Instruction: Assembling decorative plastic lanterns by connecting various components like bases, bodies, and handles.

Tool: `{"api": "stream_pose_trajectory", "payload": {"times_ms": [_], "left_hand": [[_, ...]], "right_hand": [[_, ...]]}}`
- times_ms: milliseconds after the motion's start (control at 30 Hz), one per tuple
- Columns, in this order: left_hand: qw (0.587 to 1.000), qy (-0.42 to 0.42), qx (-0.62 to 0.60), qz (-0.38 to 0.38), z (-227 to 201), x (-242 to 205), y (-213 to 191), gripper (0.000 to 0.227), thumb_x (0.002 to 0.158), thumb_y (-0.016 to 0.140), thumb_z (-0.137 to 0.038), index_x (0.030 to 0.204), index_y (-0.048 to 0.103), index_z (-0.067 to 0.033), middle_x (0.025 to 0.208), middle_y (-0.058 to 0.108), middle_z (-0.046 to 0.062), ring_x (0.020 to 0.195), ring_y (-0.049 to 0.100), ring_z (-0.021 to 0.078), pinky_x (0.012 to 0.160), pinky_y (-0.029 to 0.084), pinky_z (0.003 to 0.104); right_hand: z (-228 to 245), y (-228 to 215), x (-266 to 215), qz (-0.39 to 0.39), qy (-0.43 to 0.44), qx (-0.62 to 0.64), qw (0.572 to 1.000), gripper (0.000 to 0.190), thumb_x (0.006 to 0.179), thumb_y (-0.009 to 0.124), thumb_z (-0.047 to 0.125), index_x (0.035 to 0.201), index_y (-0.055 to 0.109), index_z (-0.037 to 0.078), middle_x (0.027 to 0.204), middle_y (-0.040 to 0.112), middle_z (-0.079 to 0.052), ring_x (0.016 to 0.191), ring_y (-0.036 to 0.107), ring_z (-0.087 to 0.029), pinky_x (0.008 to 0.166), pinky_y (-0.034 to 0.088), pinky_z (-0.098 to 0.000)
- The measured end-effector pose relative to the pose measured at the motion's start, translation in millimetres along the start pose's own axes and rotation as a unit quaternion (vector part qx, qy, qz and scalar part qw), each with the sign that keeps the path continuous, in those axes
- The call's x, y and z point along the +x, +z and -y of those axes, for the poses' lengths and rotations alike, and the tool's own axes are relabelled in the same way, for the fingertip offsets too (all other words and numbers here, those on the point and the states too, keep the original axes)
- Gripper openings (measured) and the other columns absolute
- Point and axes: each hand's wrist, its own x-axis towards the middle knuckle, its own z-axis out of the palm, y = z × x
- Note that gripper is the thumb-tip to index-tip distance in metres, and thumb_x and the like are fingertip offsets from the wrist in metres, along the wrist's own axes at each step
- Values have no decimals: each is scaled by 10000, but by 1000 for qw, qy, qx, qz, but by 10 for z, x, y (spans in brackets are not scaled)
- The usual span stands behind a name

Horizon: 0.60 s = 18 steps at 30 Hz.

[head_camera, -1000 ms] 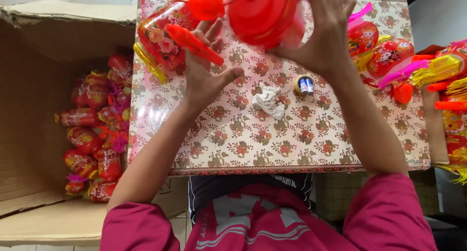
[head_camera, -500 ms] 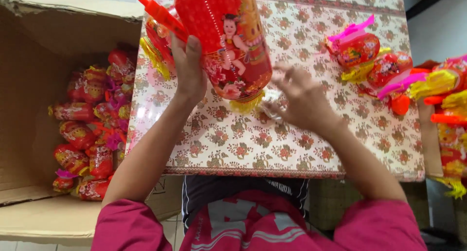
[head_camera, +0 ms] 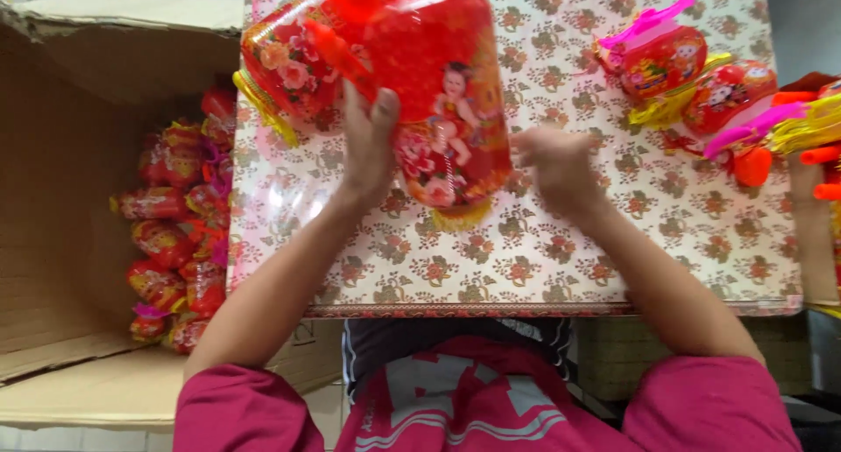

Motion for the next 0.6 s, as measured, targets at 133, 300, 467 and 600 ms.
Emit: {"api": "stream_pose_trajectory", "payload": {"times_ms": [133, 300, 467, 600], "left_hand": [[997, -14, 17, 76, 336, -15, -26, 878, 954, 662, -597, 1509, 295, -24, 1368, 518, 236, 1284, 537, 350, 1169, 361, 583], [989, -64, 20, 131, -141, -88, 183, 920, 777, 699, -733, 1303, 400, -40, 1112, 651, 146, 959, 710, 279, 880, 656, 421], [994, -98, -31, 45, -345, -92, 203, 715, 853, 695, -549, 1274, 428, -37, 1091, 645, 158, 916, 712, 279, 845, 656, 416], [994, -88, -62, 15, -440, -86, 203, 687, 822, 689, -624, 1200, 540, -71, 990, 657, 46, 853, 634, 210, 821, 562, 383]], "right_hand": [[-116, -301, 228, -240, 95, 201, 945, 454, 1088, 404, 139, 640, 460, 90, 571, 403, -52, 512, 434, -154, 555, 412, -271], [709, -224, 784, -238, 49, 125, 962, 158, 1068, 408, 28, 937, 442, 110, 935, 437, -31, 872, 470, -184, 761, 455, -306], [1241, 78, 860, -52, 12, 44, 998, 294, 1138, 425, 147, 1416, 484, 72, 1680, 251, -92, 1649, 132, -277, 1454, 103, -591], [1184, 122, 707, 54, -164, -94, 980, 481, 1148, 510, 378, 1541, 471, 105, 1688, 185, -43, 1596, -57, -238, 1368, -97, -499]]}}
